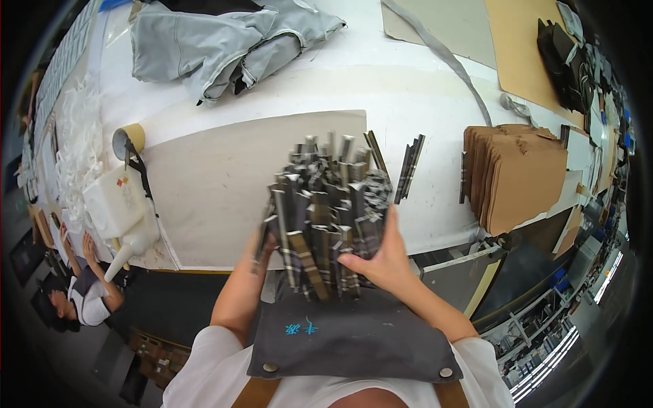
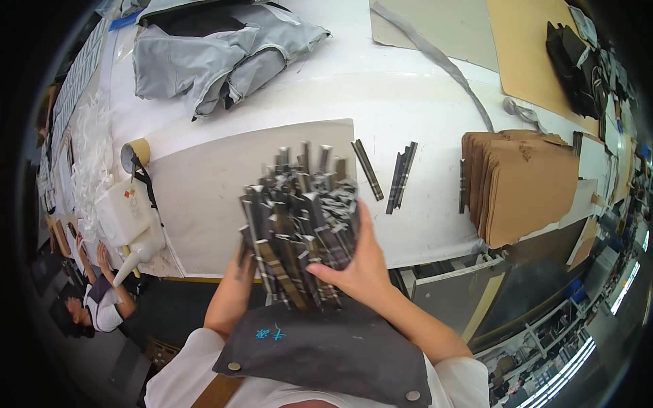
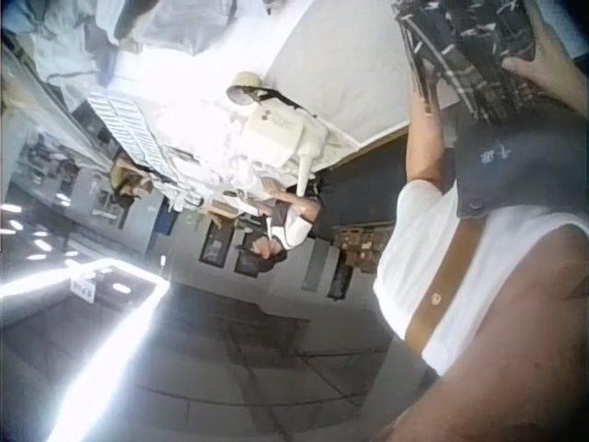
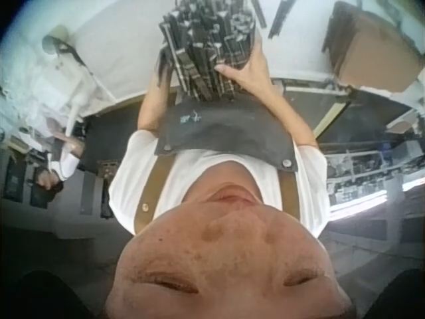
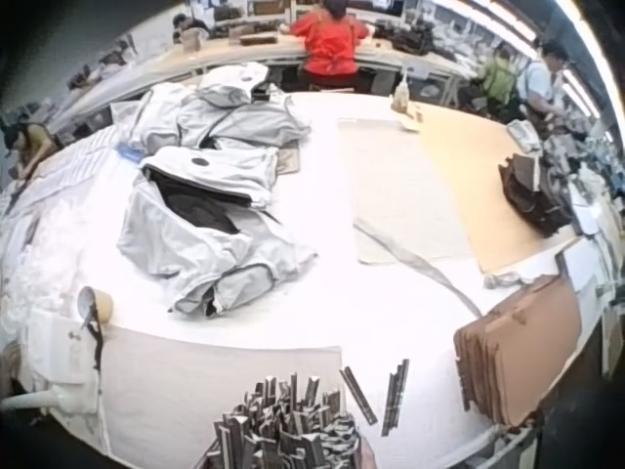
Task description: Manual assembly of small leather or fabric straps at a workstation.
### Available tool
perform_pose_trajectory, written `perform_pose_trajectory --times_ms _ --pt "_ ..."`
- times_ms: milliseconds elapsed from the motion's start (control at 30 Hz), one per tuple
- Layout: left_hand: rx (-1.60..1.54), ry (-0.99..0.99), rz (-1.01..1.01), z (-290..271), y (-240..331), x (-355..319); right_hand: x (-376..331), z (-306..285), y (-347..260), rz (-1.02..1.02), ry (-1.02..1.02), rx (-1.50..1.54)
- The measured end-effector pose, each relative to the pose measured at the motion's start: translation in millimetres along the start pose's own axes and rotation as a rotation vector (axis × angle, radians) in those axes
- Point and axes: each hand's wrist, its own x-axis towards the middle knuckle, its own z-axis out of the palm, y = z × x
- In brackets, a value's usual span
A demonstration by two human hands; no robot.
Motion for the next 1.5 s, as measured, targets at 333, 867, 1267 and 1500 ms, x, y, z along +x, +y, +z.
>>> perform_pose_trajectory --times_ms 333,867,1267,1500 --pt "0.76 0.317 -0.003 32.6 134.6 -15.6 69.8 100.2 62.5 0.049 0.043 0.229" --pt "2.064 0.396 0.811 -36.8 186.9 -5.5 55.8 57.7 81.3 0.247 0.097 0.098" --pt "1.632 0.696 0.049 -43.7 143.5 -23.7 78.2 -11.2 119.3 -0.099 0.557 -0.549" --pt "1.693 0.9 0.425 -13.3 152.9 -28.0 124.5 2.5 103.3 0.022 0.503 -0.644"
